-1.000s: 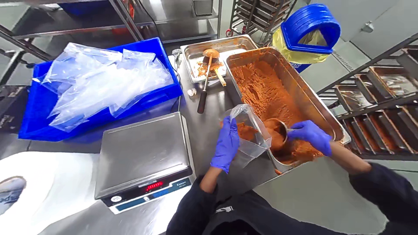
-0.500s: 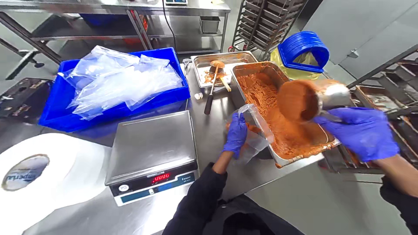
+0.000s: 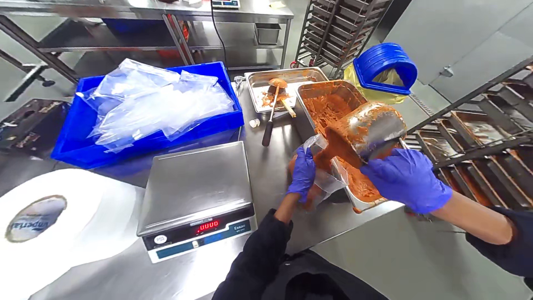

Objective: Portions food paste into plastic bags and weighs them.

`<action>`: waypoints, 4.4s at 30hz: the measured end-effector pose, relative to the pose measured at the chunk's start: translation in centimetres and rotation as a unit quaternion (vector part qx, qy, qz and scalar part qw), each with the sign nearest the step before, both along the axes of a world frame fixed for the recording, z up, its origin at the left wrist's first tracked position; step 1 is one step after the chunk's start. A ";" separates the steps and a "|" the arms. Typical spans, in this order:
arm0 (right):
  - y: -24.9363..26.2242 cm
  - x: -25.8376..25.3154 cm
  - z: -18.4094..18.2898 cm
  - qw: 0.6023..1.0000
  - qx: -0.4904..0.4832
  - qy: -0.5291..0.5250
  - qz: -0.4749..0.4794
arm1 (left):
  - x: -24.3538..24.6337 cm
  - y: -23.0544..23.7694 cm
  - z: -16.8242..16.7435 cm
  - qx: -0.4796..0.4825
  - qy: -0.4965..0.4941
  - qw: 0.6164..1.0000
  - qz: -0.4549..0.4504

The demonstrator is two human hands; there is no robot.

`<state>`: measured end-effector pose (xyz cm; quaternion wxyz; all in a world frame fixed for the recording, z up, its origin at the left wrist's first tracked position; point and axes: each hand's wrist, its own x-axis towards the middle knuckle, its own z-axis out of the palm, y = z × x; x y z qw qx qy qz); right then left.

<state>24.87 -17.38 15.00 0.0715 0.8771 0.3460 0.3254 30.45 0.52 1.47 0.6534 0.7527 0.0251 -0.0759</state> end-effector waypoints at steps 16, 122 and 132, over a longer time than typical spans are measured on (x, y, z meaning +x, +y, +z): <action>-2.6 0.5 -0.2 0.901 0.320 0.268 -0.114 | 0.4 -0.6 -0.2 -0.026 -0.027 0.999 0.024; -8.5 10.6 -8.7 0.750 -0.045 0.611 -0.251 | -1.4 1.4 -3.4 -0.164 -0.007 0.983 0.088; 3.0 -8.3 -13.5 0.487 0.486 0.725 -0.023 | -4.1 9.5 -5.7 -0.195 0.031 0.974 0.113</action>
